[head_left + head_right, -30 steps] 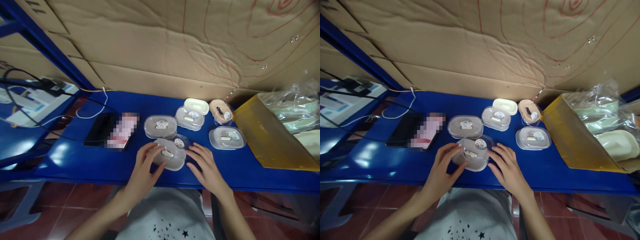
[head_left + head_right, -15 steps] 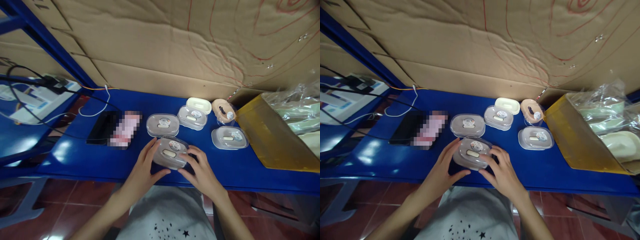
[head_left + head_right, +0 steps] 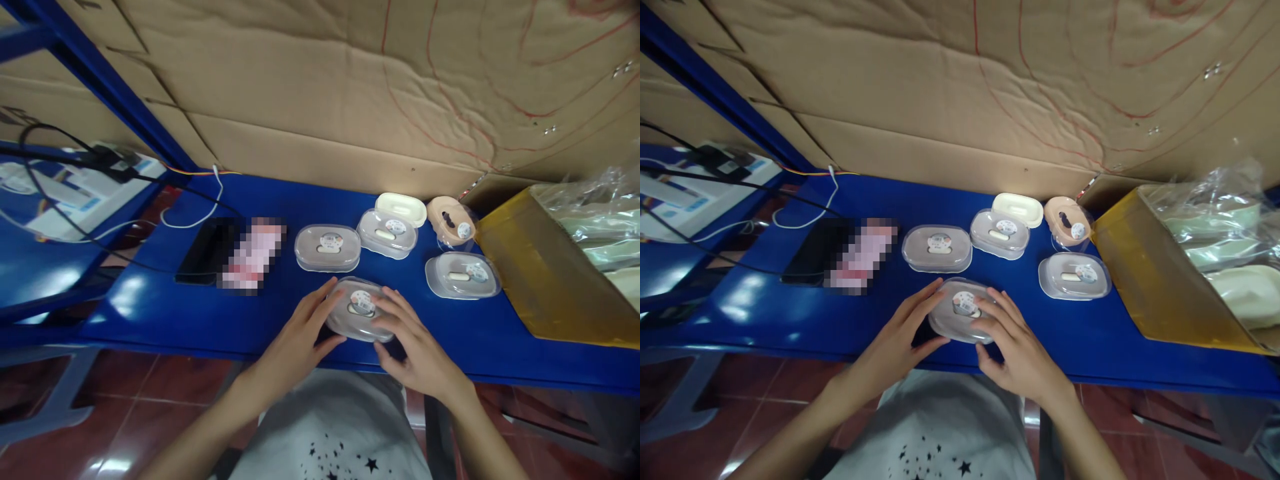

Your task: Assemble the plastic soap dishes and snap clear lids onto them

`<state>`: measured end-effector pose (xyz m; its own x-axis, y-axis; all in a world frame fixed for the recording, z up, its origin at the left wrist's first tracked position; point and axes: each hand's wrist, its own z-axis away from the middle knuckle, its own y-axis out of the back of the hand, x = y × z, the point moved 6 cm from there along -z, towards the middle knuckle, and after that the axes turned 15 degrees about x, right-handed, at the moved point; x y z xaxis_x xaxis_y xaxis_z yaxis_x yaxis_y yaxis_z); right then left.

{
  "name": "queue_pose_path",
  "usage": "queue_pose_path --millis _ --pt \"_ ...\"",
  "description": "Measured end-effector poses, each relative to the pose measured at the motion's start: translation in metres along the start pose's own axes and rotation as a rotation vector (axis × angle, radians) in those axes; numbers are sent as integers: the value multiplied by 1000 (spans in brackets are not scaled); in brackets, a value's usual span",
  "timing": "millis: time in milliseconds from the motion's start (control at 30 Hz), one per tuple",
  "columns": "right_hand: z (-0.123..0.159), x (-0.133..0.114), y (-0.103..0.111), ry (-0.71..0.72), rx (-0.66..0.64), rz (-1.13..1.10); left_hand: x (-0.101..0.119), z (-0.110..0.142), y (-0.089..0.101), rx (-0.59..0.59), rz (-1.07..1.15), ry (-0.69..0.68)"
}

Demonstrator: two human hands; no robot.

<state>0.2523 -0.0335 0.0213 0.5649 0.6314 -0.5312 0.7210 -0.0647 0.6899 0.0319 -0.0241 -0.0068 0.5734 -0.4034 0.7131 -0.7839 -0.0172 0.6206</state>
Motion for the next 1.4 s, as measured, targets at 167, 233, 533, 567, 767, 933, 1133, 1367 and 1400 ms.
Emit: queue_pose_path --millis 167,233,533,567,767,933,1133,1367,1400 --pt "-1 3 4 28 -9 -30 -1 -1 2 26 37 1" --pt "0 1 3 53 -9 -8 -2 -1 3 54 41 -13" --pt "0 -1 -5 145 -73 158 -11 -4 3 32 83 11" --pt "-1 -1 -5 149 -79 163 -12 -4 3 27 96 13" --pt "-8 4 2 83 -77 64 -17 -5 1 -2 118 42" --pt "-4 3 -1 152 -74 104 -14 -3 0 18 131 20" --pt "6 4 -7 165 -88 176 -12 -3 0 20 115 1" --pt "12 3 -9 214 -52 260 -9 -4 -2 3 90 -30" --pt "12 3 -9 217 -44 267 -9 -3 -2 2 87 -37"
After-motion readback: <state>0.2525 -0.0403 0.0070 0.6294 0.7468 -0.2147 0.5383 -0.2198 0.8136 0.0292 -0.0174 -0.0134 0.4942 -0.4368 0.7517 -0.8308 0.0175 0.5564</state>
